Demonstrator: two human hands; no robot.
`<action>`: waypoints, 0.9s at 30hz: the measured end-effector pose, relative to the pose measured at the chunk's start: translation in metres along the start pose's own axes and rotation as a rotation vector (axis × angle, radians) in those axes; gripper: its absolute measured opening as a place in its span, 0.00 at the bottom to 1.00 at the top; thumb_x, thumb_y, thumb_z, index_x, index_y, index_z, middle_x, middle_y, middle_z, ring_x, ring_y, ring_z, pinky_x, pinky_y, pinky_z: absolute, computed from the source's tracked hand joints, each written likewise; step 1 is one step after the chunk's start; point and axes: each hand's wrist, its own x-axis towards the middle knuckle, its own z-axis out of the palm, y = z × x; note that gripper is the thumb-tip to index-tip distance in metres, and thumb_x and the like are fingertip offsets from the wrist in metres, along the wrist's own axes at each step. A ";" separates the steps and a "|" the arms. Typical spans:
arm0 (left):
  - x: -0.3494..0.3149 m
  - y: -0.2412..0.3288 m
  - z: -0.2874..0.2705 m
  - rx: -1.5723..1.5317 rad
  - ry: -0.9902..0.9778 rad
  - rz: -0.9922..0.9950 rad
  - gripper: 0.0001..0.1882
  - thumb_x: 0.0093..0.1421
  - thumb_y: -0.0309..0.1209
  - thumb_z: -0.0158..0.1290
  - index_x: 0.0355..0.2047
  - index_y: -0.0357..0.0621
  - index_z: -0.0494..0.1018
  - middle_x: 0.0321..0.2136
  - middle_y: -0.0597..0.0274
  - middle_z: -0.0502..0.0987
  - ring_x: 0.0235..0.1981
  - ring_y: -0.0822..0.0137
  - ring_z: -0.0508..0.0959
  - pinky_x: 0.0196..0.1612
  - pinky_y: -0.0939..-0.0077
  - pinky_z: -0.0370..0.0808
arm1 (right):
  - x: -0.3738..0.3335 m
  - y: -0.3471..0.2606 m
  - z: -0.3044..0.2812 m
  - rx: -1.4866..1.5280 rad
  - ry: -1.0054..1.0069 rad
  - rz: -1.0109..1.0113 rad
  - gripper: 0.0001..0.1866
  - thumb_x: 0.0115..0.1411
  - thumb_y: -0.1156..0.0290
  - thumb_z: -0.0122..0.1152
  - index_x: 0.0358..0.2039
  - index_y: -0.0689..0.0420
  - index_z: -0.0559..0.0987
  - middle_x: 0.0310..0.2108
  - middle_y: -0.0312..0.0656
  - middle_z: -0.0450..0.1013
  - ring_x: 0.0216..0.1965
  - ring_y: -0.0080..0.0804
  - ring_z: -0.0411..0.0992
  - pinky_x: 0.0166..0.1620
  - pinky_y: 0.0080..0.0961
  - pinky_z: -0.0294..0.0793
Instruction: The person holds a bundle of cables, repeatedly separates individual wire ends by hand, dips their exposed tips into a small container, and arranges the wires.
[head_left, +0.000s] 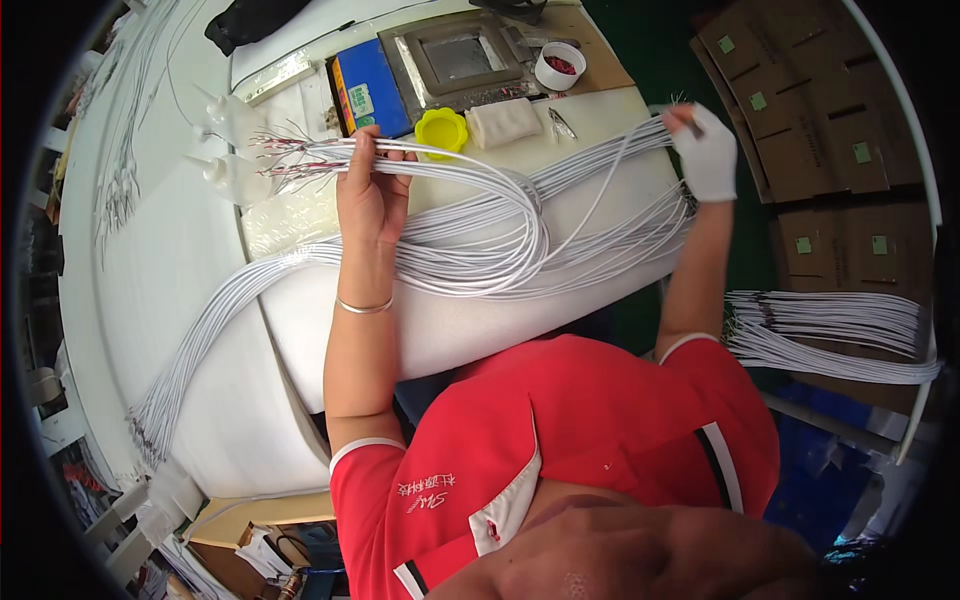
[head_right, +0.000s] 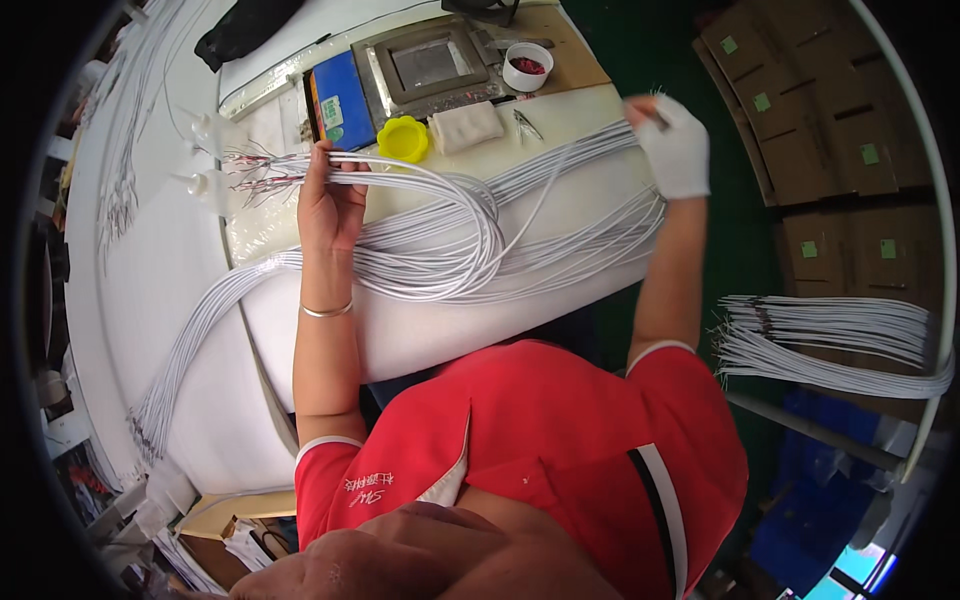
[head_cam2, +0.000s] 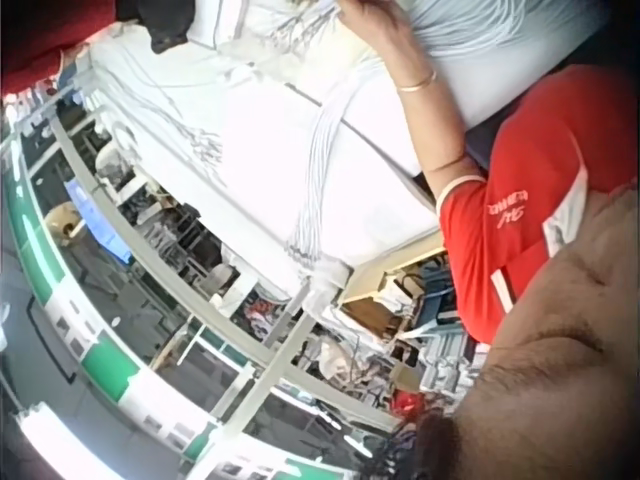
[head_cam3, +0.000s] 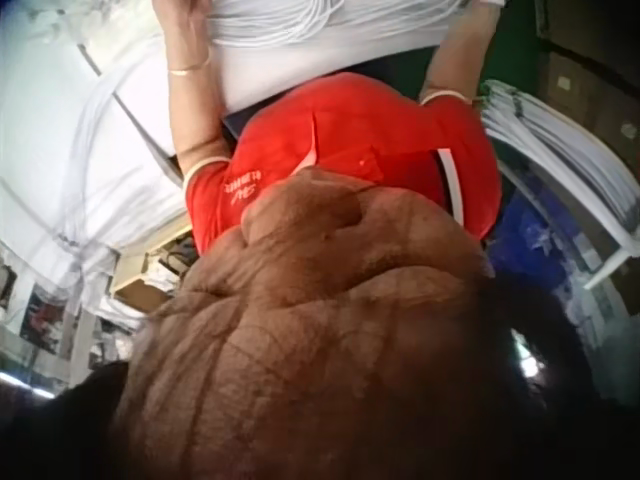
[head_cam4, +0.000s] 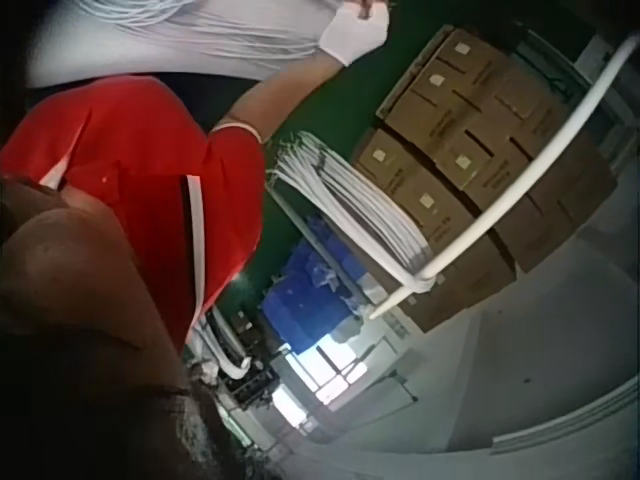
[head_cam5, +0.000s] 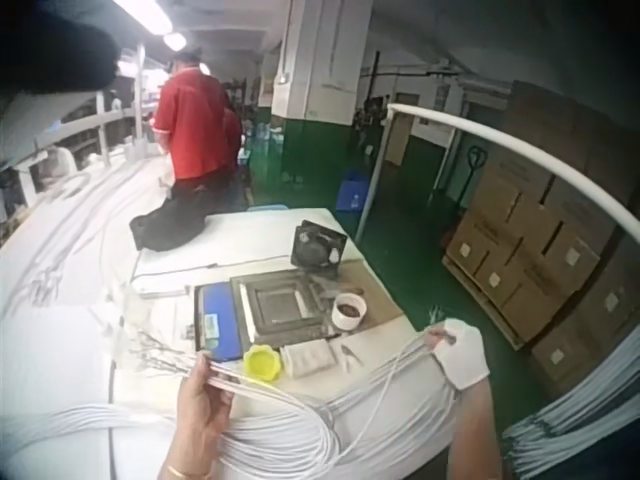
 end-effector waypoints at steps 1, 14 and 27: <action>-0.001 0.000 -0.001 -0.002 0.006 0.006 0.09 0.60 0.34 0.49 0.36 0.43 0.70 0.27 0.67 0.73 0.27 0.75 0.74 0.38 0.74 0.76 | -0.010 0.014 -0.015 -0.086 -0.048 0.048 0.08 0.50 0.72 0.60 0.31 0.61 0.78 0.25 0.40 0.74 0.28 0.26 0.72 0.35 0.21 0.70; -0.008 -0.006 0.000 0.181 0.037 0.133 0.09 0.56 0.32 0.54 0.33 0.42 0.69 0.26 0.64 0.72 0.23 0.74 0.73 0.29 0.80 0.74 | -0.039 -0.116 0.081 0.072 -0.484 -0.296 0.09 0.48 0.71 0.61 0.30 0.61 0.77 0.26 0.45 0.73 0.28 0.35 0.73 0.32 0.25 0.70; -0.008 -0.001 0.007 0.186 -0.229 0.186 0.04 0.57 0.26 0.52 0.31 0.41 0.68 0.24 0.63 0.74 0.25 0.74 0.75 0.26 0.87 0.68 | -0.031 -0.113 0.089 0.142 -0.357 -0.152 0.06 0.49 0.69 0.60 0.26 0.57 0.78 0.24 0.44 0.72 0.25 0.40 0.71 0.29 0.28 0.69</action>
